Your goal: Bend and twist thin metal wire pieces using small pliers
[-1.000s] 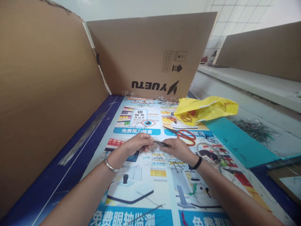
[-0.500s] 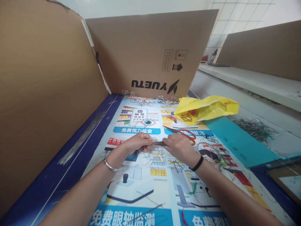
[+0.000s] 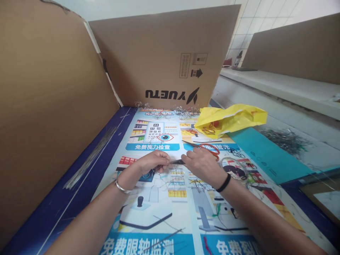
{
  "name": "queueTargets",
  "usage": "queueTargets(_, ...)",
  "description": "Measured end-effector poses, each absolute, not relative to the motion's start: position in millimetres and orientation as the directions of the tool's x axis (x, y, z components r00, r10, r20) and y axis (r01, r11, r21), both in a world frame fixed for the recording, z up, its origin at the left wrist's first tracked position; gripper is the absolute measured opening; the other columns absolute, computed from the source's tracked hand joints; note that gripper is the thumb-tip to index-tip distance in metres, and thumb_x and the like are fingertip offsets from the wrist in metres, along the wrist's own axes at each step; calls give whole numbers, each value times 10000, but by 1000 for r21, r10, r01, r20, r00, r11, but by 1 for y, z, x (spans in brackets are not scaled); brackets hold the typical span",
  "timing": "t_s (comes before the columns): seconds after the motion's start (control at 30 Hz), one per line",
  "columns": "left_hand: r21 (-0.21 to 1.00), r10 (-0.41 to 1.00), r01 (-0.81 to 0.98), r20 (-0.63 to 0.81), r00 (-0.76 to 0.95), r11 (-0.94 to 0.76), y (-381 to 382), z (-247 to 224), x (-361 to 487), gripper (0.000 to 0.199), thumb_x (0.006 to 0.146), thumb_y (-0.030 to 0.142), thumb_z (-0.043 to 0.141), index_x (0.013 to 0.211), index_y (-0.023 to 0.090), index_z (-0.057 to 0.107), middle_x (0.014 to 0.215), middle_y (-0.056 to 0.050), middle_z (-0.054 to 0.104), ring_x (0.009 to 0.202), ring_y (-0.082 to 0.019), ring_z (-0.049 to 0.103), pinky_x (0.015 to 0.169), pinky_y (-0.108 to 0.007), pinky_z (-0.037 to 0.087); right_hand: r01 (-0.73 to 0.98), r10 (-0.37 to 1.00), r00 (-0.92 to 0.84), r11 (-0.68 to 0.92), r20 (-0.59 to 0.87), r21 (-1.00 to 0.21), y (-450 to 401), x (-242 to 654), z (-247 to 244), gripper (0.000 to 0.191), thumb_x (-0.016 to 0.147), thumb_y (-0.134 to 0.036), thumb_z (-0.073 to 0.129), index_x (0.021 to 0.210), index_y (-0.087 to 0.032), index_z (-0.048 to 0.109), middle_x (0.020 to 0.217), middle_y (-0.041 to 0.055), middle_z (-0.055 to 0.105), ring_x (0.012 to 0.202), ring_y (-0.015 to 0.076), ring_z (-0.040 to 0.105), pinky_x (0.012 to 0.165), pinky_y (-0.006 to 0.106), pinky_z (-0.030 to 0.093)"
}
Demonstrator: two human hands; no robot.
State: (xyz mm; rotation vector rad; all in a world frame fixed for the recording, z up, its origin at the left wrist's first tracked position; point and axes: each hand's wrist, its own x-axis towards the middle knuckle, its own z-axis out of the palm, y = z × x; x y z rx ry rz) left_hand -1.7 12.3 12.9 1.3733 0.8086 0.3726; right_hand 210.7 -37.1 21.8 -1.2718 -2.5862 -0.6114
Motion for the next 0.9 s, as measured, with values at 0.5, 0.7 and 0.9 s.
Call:
queueTargets(0.5,957,646,231,-289,706,175,13,14,-3,136,691,232,559,596,141,528,510,25,517,392,-52,428,439,-209,310,793,730,-608,541,311,279,-40,209,25,124,840,-112,480,763,-186,542,669,19,561,639,155,417,551,288,154)
queueTargets(0.7,949,678,238,-314,665,207,13,13,-1,111,679,237,562,624,144,538,493,35,507,399,-53,423,430,-205,304,808,750,-588,535,303,245,-35,210,14,107,810,-104,493,759,-186,541,673,18,569,620,148,444,547,279,170)
queueTargets(0.9,958,702,194,-286,652,210,11,13,0,145,697,266,568,632,151,508,499,40,492,410,-53,432,420,-197,276,848,801,-531,505,279,163,-33,210,6,68,791,-160,524,740,-177,565,689,25,604,625,144,508,524,280,162)
